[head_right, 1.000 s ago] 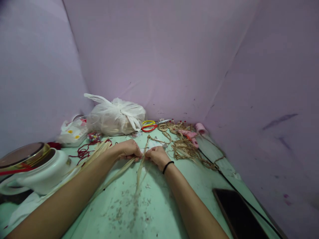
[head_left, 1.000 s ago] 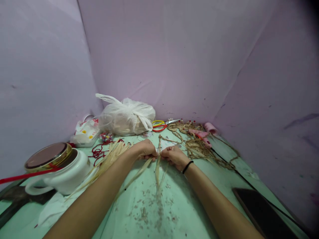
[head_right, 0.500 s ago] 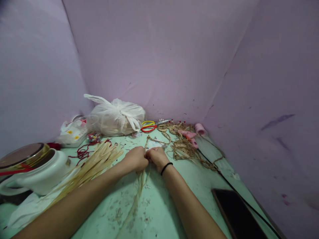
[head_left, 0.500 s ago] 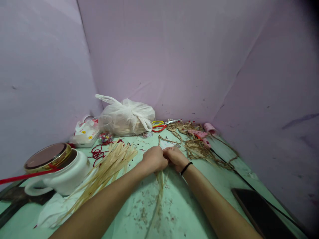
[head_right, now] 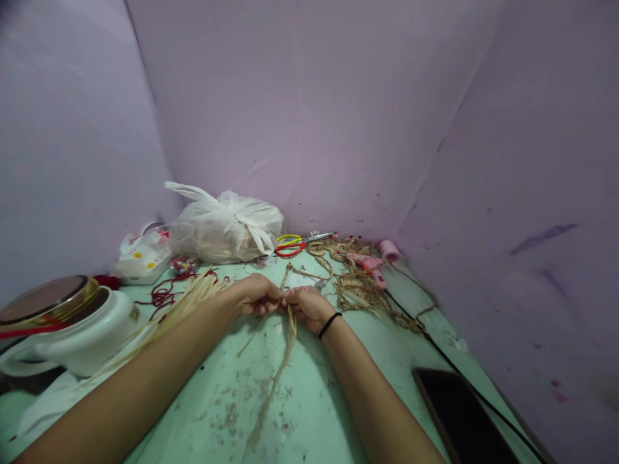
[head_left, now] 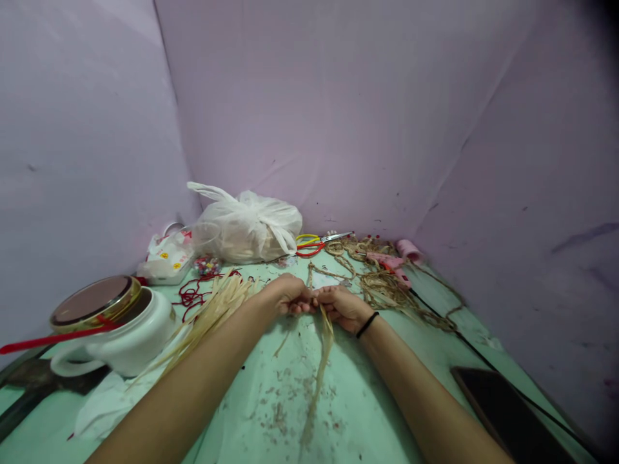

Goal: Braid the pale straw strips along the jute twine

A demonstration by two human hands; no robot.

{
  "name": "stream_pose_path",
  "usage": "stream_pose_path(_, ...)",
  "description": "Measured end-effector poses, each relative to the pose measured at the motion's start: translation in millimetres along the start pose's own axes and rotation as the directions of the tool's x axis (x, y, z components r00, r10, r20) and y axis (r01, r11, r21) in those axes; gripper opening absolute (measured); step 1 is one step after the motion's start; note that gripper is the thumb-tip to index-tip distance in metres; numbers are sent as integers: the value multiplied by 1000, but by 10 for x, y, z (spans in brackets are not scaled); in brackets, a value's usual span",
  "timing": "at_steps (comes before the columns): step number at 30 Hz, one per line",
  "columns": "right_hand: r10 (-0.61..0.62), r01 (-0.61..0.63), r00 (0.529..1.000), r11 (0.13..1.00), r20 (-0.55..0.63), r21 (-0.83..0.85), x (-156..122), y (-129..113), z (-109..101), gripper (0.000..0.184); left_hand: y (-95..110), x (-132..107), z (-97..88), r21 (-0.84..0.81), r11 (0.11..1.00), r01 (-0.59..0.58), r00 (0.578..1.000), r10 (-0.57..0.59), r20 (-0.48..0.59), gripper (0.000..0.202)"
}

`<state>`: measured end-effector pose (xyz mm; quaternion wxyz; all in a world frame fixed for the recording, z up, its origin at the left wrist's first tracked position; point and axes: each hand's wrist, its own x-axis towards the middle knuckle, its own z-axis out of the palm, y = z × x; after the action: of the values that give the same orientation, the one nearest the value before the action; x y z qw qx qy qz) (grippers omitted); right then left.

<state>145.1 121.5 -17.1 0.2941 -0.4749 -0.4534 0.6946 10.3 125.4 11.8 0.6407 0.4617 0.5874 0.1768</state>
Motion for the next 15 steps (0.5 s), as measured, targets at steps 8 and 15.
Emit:
stream_pose_path(8,-152,143,988,943,-7,-299,-11,-8,-70,4,-57,37,-34,101,995,4,1000,-3,-18,10)
stream_pose_path(15,-171,140,984,916,-51,-376,7,-15,-55,7,-94,37,-37,287,955,-70,993,93,-67,10)
